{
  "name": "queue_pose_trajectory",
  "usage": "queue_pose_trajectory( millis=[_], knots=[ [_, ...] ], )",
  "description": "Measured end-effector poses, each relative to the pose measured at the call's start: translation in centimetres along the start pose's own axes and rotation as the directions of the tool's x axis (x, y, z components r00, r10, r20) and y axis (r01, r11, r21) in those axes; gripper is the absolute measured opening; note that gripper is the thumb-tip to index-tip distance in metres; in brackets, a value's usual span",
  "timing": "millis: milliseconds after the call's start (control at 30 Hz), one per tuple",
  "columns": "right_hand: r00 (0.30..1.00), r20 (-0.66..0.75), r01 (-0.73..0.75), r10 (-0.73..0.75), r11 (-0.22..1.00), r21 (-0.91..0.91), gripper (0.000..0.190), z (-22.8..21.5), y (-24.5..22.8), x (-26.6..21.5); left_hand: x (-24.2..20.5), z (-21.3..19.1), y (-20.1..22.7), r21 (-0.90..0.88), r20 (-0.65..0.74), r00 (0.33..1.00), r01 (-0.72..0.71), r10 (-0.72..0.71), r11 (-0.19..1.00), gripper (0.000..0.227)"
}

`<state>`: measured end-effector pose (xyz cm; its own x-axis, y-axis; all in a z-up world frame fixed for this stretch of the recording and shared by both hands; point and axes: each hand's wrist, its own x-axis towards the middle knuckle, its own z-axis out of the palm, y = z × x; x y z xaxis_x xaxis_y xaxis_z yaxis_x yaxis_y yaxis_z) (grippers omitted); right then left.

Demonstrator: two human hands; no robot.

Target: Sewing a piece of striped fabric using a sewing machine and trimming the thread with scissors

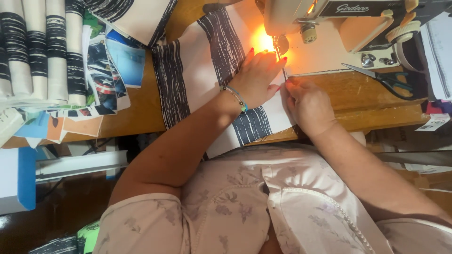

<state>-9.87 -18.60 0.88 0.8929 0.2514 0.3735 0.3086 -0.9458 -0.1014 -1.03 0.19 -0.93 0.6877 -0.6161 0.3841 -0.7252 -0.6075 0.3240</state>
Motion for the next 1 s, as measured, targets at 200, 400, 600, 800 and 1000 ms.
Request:
queue_pose_trajectory(
  millis=[200, 400, 600, 800, 1000],
  knots=[
    [0.989, 0.121, -0.073, 0.083, 0.994, -0.081, 0.033, 1.1, 1.0, -0.3, -0.2, 0.2, -0.1, 0.029, 0.081, 0.996, 0.045, -0.047, 0.999, 0.061],
    [0.994, 0.093, -0.043, 0.052, 0.994, -0.1, 0.038, 1.6, 1.0, -0.5, -0.2, -0.2, -0.6, 0.047, 0.173, 0.98, 0.096, -0.103, 0.994, 0.058],
    [0.987, 0.13, -0.088, 0.097, 0.993, -0.074, 0.044, 1.1, 0.2, -0.4, -0.2, 0.5, -2.0, 0.035, 0.166, 0.984, 0.063, -0.068, 0.997, 0.059],
    [0.996, 0.065, -0.056, 0.065, 0.99, -0.131, 0.044, 1.3, 0.0, -0.3, -0.2, 0.6, -3.1, 0.031, 0.118, 0.993, 0.028, -0.032, 0.999, 0.058],
    [0.99, 0.099, -0.088, 0.105, 0.984, -0.155, 0.047, 0.6, -0.6, 0.0, 0.0, 1.7, -4.1, 0.02, 0.067, 0.998, 0.001, -0.002, 1.0, 0.057]
  ],
)
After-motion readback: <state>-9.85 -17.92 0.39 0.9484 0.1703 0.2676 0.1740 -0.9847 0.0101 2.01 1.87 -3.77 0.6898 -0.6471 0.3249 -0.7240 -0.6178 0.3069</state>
